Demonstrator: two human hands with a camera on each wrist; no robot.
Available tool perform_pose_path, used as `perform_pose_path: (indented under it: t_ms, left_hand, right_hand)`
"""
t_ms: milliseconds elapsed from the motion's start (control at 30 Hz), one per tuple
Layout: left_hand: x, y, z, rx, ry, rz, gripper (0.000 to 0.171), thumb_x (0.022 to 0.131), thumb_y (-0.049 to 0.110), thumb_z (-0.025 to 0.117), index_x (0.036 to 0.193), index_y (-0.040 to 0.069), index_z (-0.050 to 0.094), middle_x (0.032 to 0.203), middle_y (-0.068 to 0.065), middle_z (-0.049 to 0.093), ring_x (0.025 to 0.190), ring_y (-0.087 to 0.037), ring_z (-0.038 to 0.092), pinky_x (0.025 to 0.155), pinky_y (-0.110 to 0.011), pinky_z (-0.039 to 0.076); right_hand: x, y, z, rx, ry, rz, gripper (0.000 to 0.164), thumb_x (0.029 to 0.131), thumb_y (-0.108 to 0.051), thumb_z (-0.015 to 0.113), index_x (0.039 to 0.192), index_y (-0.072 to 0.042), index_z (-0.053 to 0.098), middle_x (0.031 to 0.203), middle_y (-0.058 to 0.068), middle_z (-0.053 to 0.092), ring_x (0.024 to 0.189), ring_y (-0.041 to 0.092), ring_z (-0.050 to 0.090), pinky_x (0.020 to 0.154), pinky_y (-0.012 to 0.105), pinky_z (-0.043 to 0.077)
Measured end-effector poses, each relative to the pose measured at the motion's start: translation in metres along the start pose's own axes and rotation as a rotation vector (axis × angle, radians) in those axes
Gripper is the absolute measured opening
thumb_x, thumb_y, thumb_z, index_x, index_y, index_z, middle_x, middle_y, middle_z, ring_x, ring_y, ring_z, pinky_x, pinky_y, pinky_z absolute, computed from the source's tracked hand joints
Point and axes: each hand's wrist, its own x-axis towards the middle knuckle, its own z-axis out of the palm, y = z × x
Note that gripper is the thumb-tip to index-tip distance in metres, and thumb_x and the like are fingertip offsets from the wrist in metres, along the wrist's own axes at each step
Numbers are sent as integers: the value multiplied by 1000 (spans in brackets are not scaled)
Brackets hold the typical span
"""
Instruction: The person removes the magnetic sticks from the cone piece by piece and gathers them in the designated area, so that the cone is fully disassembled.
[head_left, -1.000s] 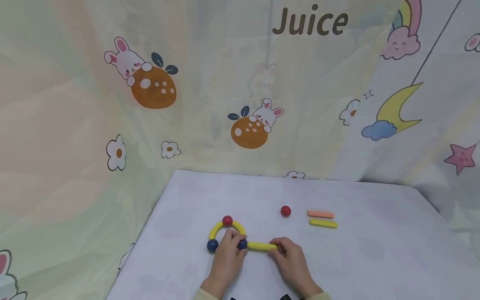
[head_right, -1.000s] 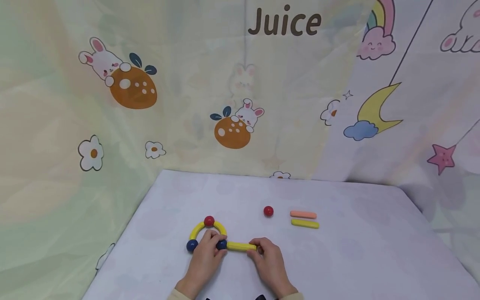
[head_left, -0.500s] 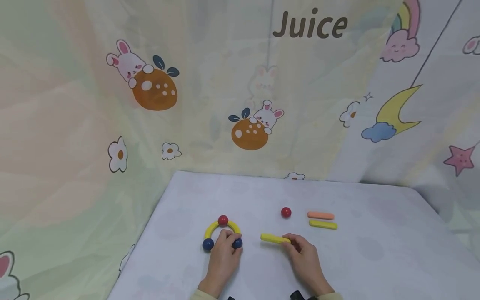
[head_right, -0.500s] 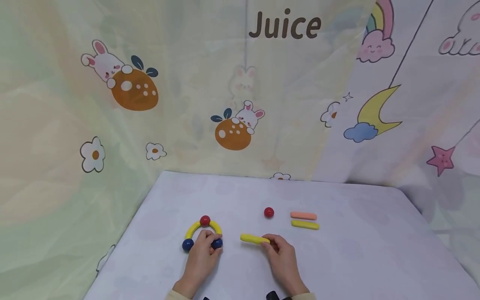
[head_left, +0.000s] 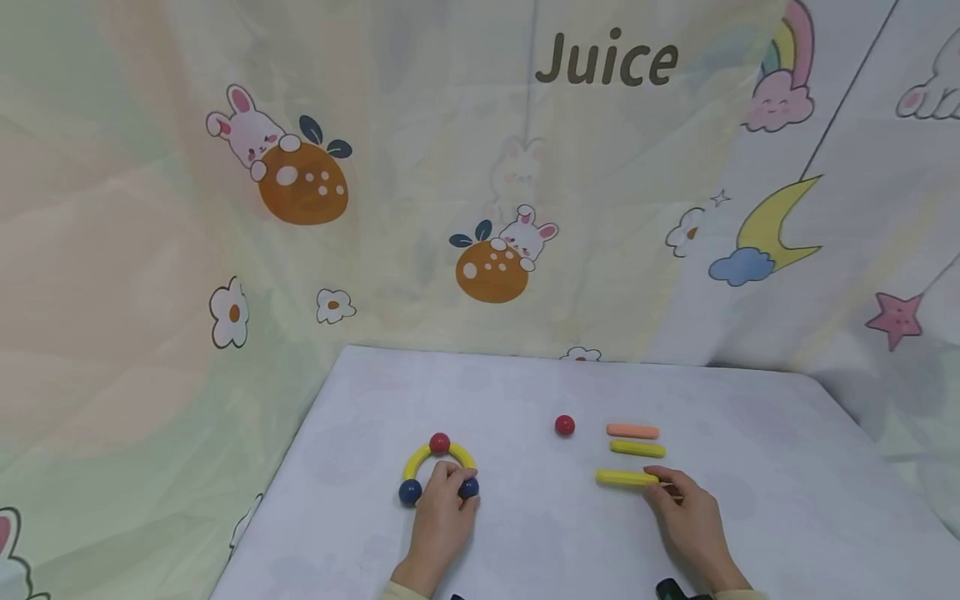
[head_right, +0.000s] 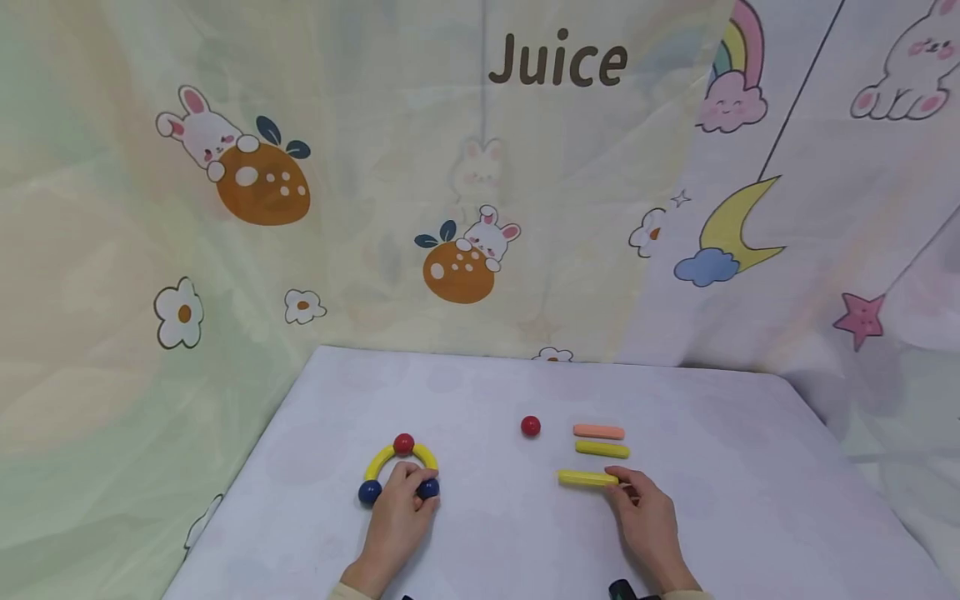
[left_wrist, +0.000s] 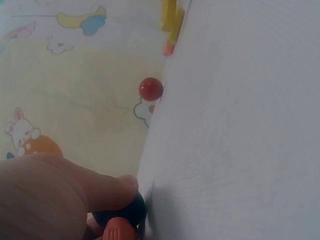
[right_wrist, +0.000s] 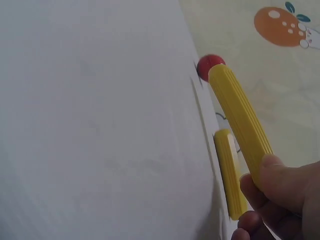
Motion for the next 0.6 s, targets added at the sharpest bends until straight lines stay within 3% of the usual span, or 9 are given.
perform_pose_path:
  t_ms: [233, 433, 600]
  left_hand:
    - [-1, -1, -1, -3, -16, -43, 36, 78, 7, 80, 112, 15, 71, 105, 6, 51, 91, -10, 56, 78, -29, 55]
    - [0, -4, 0, -19, -26, -26, 35, 78, 7, 80, 112, 14, 71, 105, 5, 51, 89, -10, 55, 77, -28, 55]
    - [0, -3, 0, -16, -20, -19, 35, 79, 8, 80, 112, 14, 71, 104, 5, 51, 87, -10, 54, 76, -27, 55]
  right_hand:
    - [18, 19, -10, -42, 26, 2, 27, 93, -10, 65, 120, -5, 65, 112, 16, 67, 87, 23, 59, 65, 28, 45]
    - [27, 27, -14, -97, -22, -29, 28, 93, -9, 65, 120, -5, 66, 112, 17, 66, 86, 23, 55, 68, 34, 43]
    - [31, 29, -15, -126, -24, -77, 28, 90, -6, 67, 117, -3, 66, 108, 15, 65, 82, 22, 51, 65, 32, 41]
